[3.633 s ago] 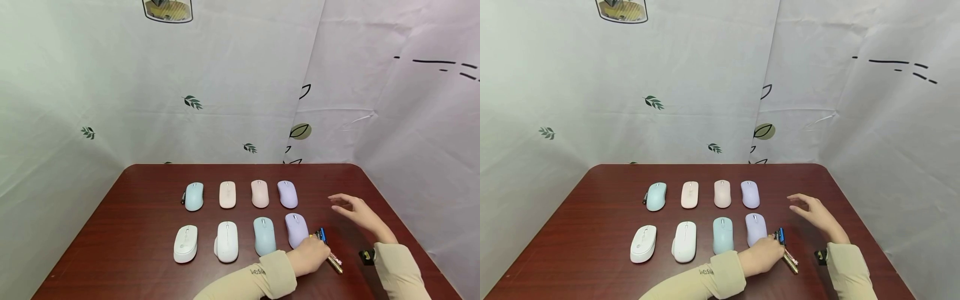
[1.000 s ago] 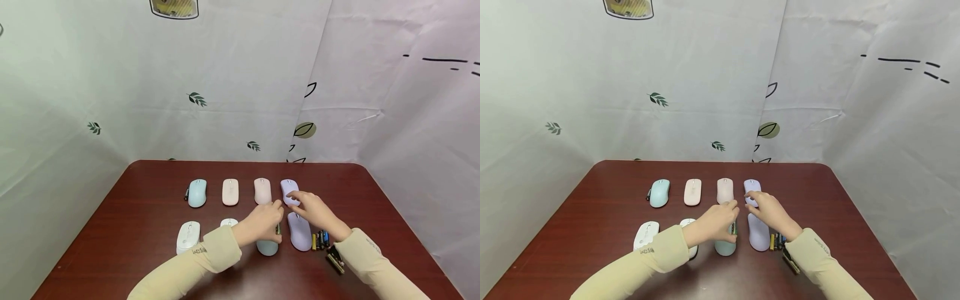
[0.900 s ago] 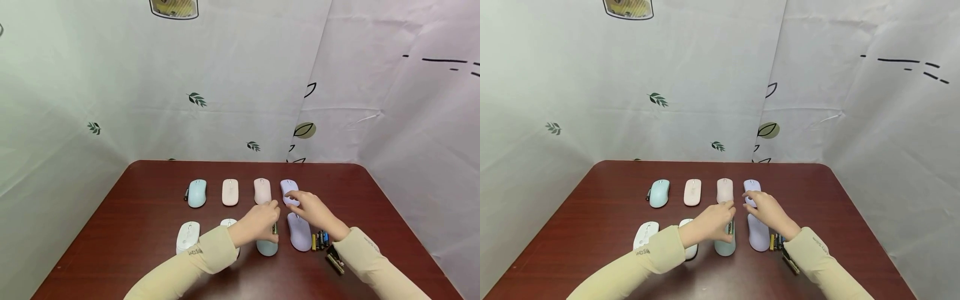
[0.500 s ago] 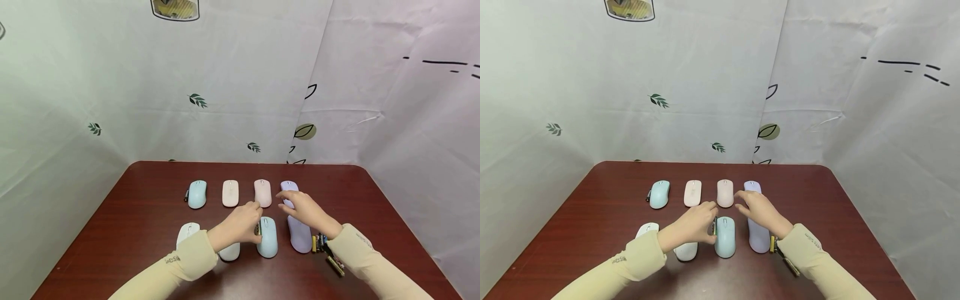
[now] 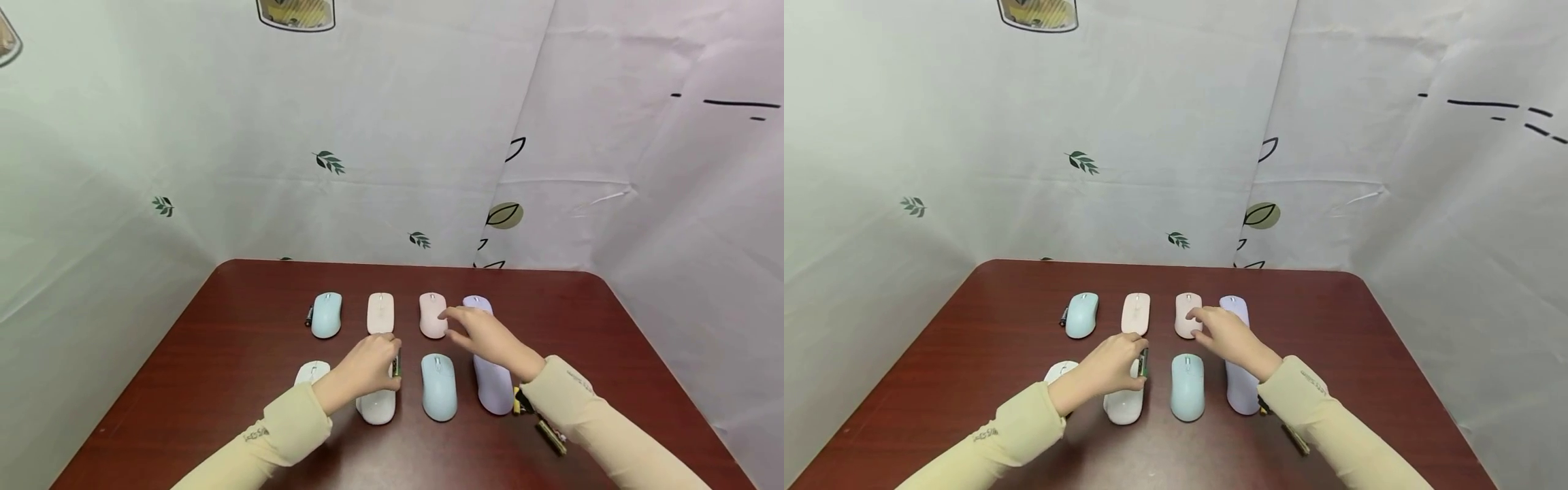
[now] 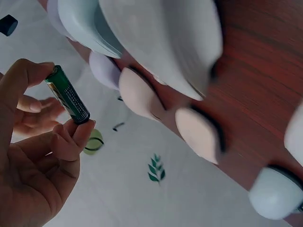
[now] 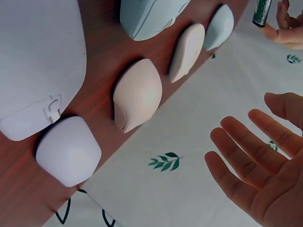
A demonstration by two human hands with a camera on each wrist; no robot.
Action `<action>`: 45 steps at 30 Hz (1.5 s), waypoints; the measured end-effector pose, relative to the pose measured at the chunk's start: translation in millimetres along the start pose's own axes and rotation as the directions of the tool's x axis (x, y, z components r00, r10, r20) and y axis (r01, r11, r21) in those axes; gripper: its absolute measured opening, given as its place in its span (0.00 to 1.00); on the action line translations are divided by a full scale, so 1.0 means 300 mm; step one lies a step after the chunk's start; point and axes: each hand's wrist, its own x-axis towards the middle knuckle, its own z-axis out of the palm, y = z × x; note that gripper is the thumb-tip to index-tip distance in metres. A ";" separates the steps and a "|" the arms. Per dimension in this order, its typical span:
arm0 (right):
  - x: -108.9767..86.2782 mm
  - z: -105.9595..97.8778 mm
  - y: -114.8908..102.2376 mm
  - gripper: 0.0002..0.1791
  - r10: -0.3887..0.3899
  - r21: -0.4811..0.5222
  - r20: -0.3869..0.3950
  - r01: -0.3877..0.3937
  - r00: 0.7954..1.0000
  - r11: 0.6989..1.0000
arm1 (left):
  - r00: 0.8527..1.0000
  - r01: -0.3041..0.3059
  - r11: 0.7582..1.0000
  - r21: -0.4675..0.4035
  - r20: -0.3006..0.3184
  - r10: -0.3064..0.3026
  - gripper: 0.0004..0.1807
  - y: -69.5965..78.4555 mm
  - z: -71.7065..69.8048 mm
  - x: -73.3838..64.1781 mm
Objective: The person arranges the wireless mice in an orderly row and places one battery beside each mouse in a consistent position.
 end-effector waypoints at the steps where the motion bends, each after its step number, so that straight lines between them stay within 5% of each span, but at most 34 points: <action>1: 0.004 0.002 0.001 0.13 -0.003 -0.002 0.001 0.003 1.000 1.000 | 1.000 0.012 1.000 -0.002 -0.007 -0.012 0.17 -0.009 -0.002 -0.004; 7: 0.035 0.016 -0.006 0.13 -0.040 -0.030 -0.004 0.040 0.999 0.999 | 0.996 0.086 0.996 -0.035 -0.010 -0.086 0.24 -0.057 -0.019 -0.037; 15: 0.095 0.016 -0.055 0.14 -0.047 -0.014 0.015 0.047 0.999 0.999 | 0.989 0.151 0.988 -0.043 0.001 -0.151 0.10 -0.113 -0.034 -0.080; 25: 0.192 0.043 -0.112 0.14 -0.002 0.095 0.055 -0.003 0.998 0.995 | 0.969 0.246 0.969 -0.026 0.038 -0.245 0.19 -0.144 -0.060 -0.101; 35: 0.392 0.123 -0.103 0.13 0.133 0.187 0.073 -0.145 0.988 0.972 | 0.971 0.235 0.972 0.012 0.050 -0.235 0.21 -0.135 -0.096 -0.096; 45: 0.471 0.226 -0.106 0.17 0.240 0.021 0.235 -0.252 0.942 0.968 | 0.975 0.223 0.974 0.036 -0.017 -0.222 0.22 -0.144 -0.071 -0.141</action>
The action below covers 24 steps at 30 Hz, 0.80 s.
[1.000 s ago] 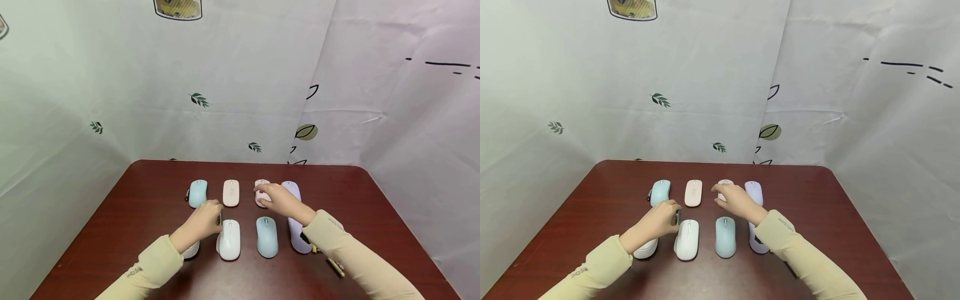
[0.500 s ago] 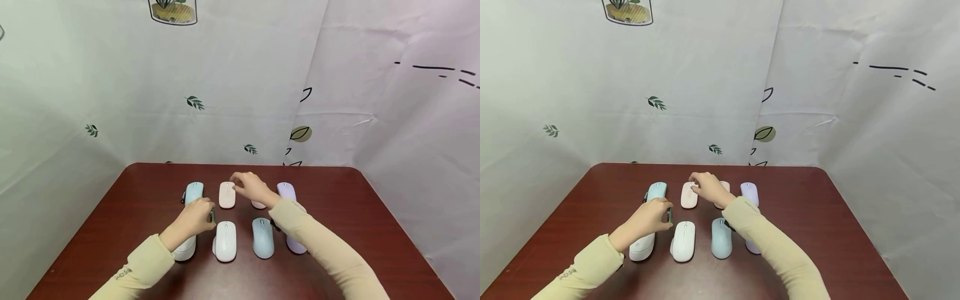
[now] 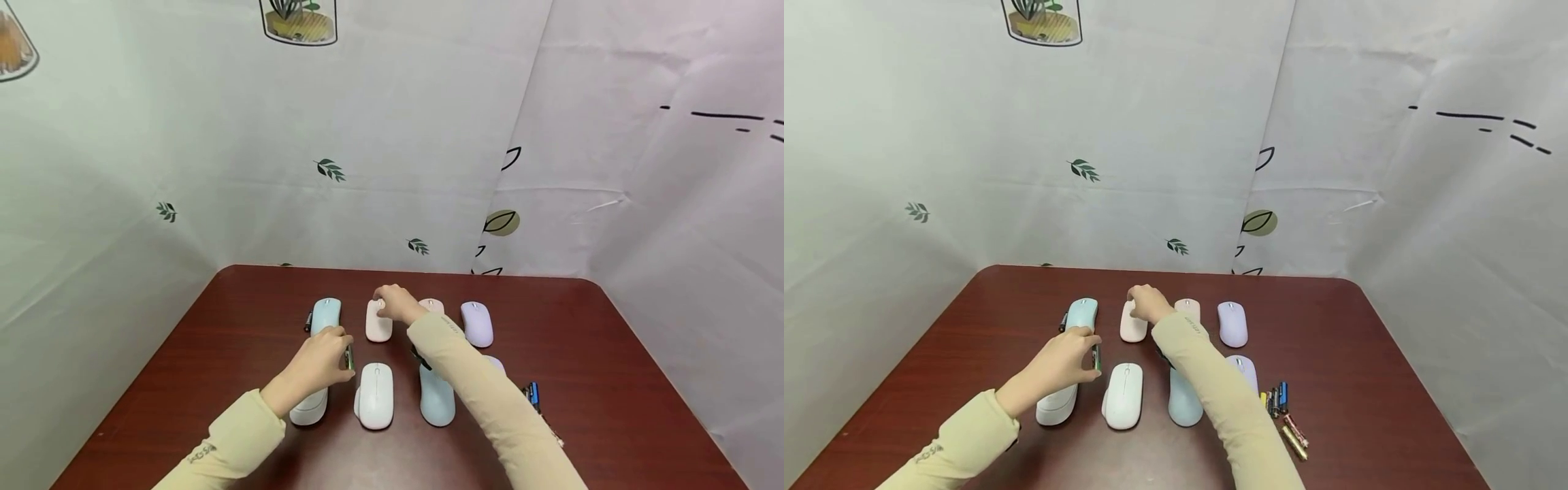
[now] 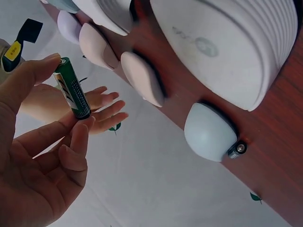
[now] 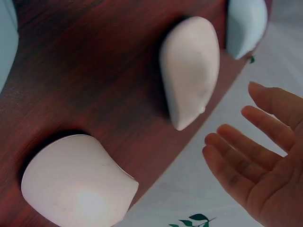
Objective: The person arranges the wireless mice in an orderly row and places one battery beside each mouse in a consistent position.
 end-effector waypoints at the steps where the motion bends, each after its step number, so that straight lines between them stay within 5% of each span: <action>1: 0.003 0.008 -0.002 0.18 0.007 -0.014 0.014 -0.007 1.000 1.000 | 1.000 -0.003 1.000 0.001 -0.002 0.003 0.22 0.000 0.003 -0.002; 13: 0.026 0.079 0.011 0.28 0.098 -0.084 0.062 -0.093 0.993 0.992 | 0.999 -0.006 1.000 -0.027 0.034 0.007 0.23 0.003 0.026 -0.001; 24: 0.051 0.096 -0.008 0.27 0.079 -0.151 0.064 -0.069 0.995 0.986 | 0.995 -0.102 0.995 -0.015 0.005 0.102 0.19 0.012 0.010 0.040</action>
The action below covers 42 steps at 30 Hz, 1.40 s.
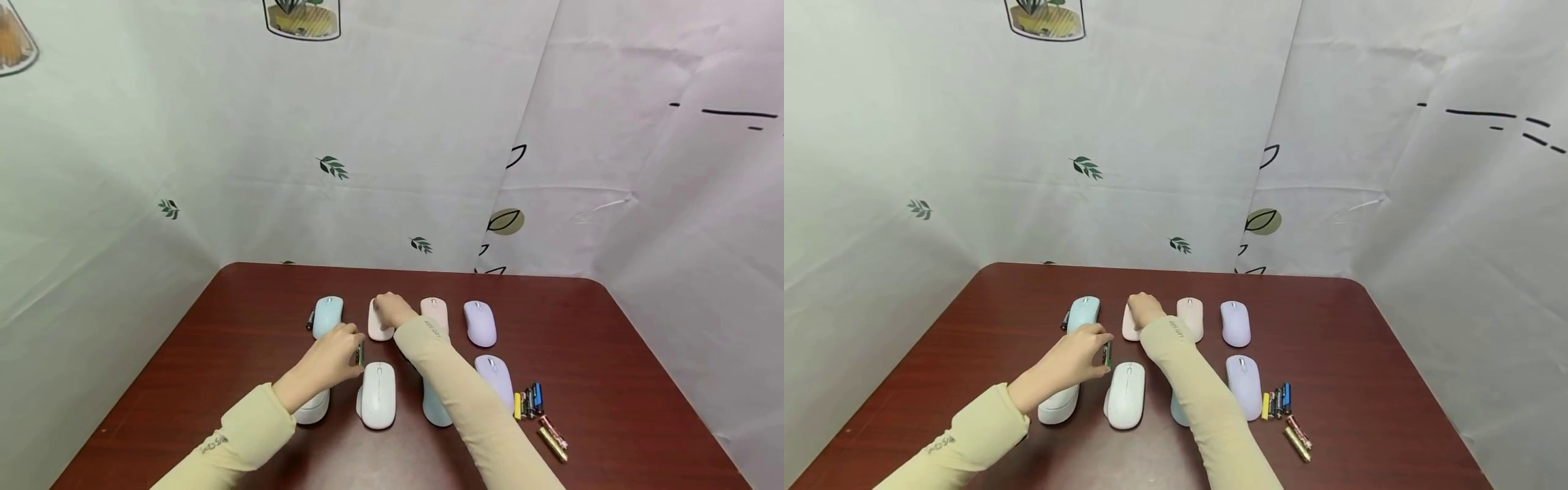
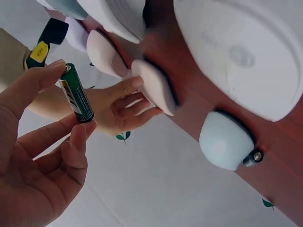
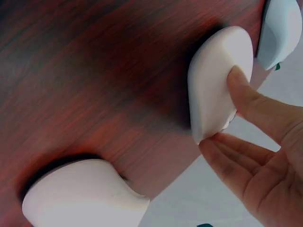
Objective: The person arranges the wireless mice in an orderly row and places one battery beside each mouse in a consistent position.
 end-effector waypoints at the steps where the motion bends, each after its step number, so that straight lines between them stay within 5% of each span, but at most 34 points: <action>1: 0.002 -0.002 -0.001 0.27 0.005 -0.001 0.004 -0.005 1.000 1.000 | 1.000 0.007 1.000 -0.012 0.012 -0.007 0.20 -0.007 -0.002 0.011; 7: 0.010 -0.010 -0.009 0.25 0.014 -0.026 0.015 -0.013 1.000 1.000 | 0.994 0.075 0.994 -0.083 0.084 -0.068 0.13 -0.082 0.003 0.097; 14: 0.009 -0.016 -0.014 0.22 0.014 -0.038 0.012 -0.014 1.000 0.999 | 0.992 0.070 0.991 -0.117 0.110 -0.057 0.10 -0.158 0.040 0.206; 19: 0.009 -0.015 -0.017 0.19 0.016 -0.039 0.008 -0.016 1.000 0.999 | 0.978 0.116 0.987 -0.111 0.184 -0.094 0.10 -0.186 0.065 0.252; 24: 0.014 -0.005 -0.017 0.22 0.003 -0.055 0.008 -0.002 1.000 0.999 | 0.954 0.169 0.985 -0.024 0.254 -0.157 0.11 -0.204 0.097 0.277; 30: 0.021 -0.007 -0.003 0.23 0.001 -0.088 -0.001 -0.001 1.000 0.996 | 0.952 0.160 0.985 0.071 0.251 -0.173 0.11 -0.212 0.132 0.318; 37: 0.030 -0.010 0.010 0.20 -0.021 -0.121 -0.013 0.019 1.000 0.993 | 0.939 0.225 0.974 0.001 0.267 -0.217 0.07 -0.199 0.171 0.365; 42: 0.031 -0.007 0.007 0.21 -0.025 -0.114 -0.006 0.024 1.000 0.993 | 0.911 0.324 0.944 -0.063 0.291 -0.293 0.07 -0.189 0.195 0.375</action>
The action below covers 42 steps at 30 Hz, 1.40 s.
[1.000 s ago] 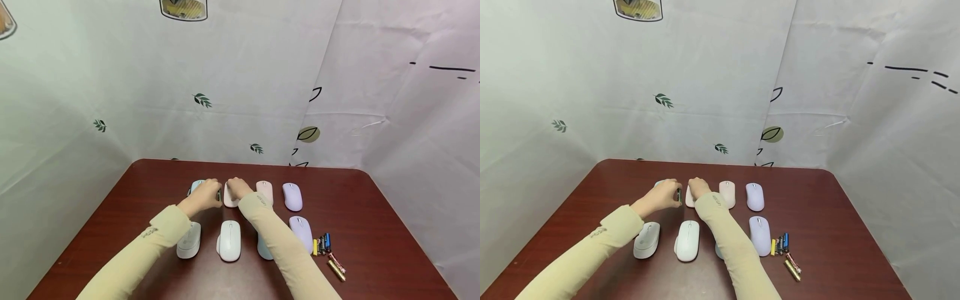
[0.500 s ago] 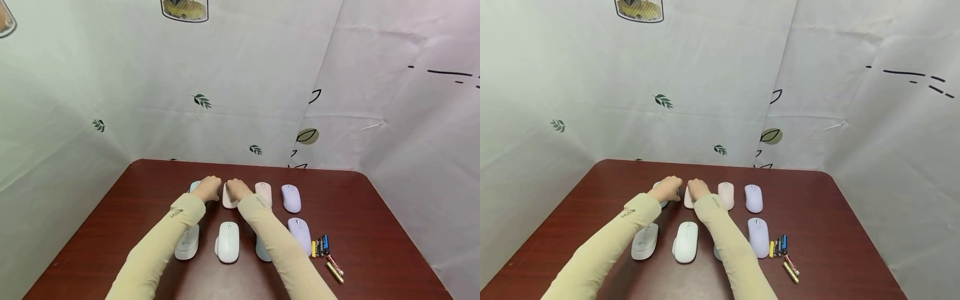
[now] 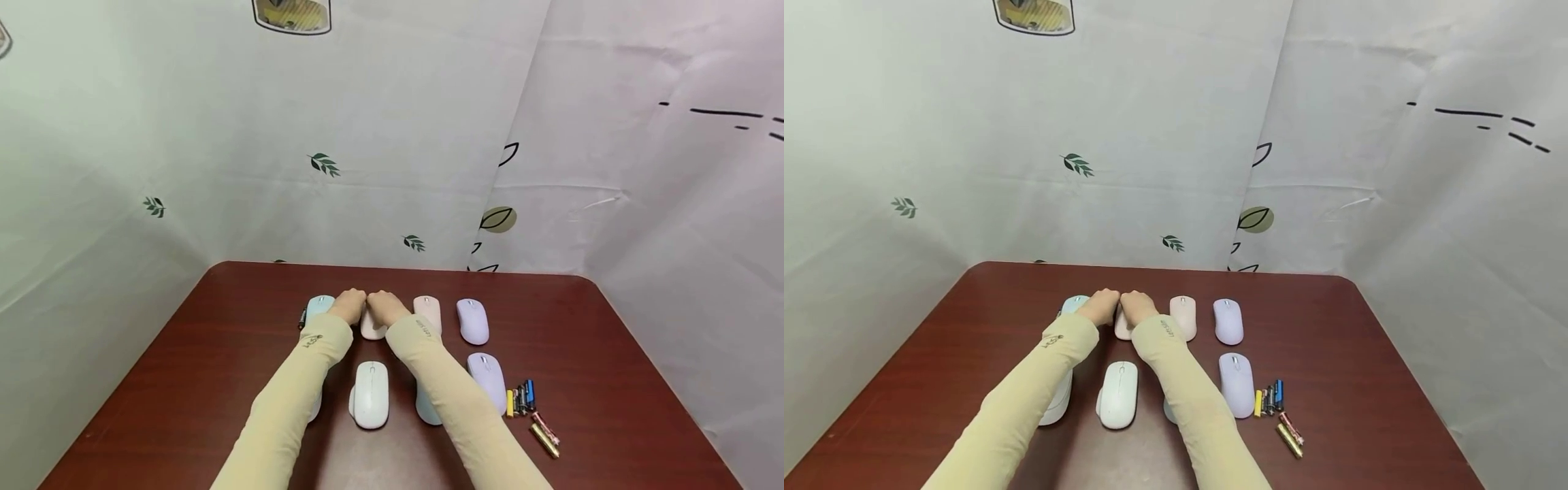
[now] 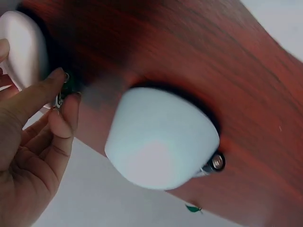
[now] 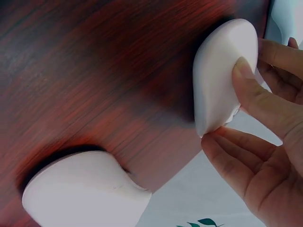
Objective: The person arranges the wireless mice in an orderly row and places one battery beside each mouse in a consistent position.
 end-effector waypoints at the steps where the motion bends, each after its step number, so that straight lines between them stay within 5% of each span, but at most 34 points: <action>1: 0.001 0.000 -0.001 0.21 -0.003 -0.003 -0.003 0.003 1.000 1.000 | 1.000 0.017 1.000 -0.011 0.001 -0.017 0.07 0.000 0.002 0.002; 10: 0.008 -0.005 -0.001 0.21 -0.007 0.003 -0.024 0.007 1.000 1.000 | 0.995 0.098 0.994 -0.038 0.013 -0.097 0.04 -0.009 0.007 0.017; 16: 0.002 -0.011 -0.005 0.25 -0.006 0.020 -0.001 0.006 1.000 1.000 | 0.976 0.212 0.969 -0.129 0.077 -0.203 0.03 -0.003 -0.014 0.008; 23: -0.012 -0.018 -0.009 0.28 -0.003 0.046 0.015 0.002 1.000 0.999 | 0.963 0.267 0.945 -0.191 0.090 -0.254 0.06 0.008 -0.023 -0.007; 36: -0.027 -0.021 -0.001 0.28 0.004 0.047 0.094 -0.009 0.996 0.999 | 0.977 0.212 0.971 -0.107 0.040 -0.209 0.08 0.015 -0.022 -0.015; 42: -0.057 -0.084 0.007 0.28 -0.009 -0.015 0.037 0.010 0.999 1.000 | 0.990 0.141 0.990 -0.007 -0.008 -0.141 0.07 0.012 -0.046 -0.014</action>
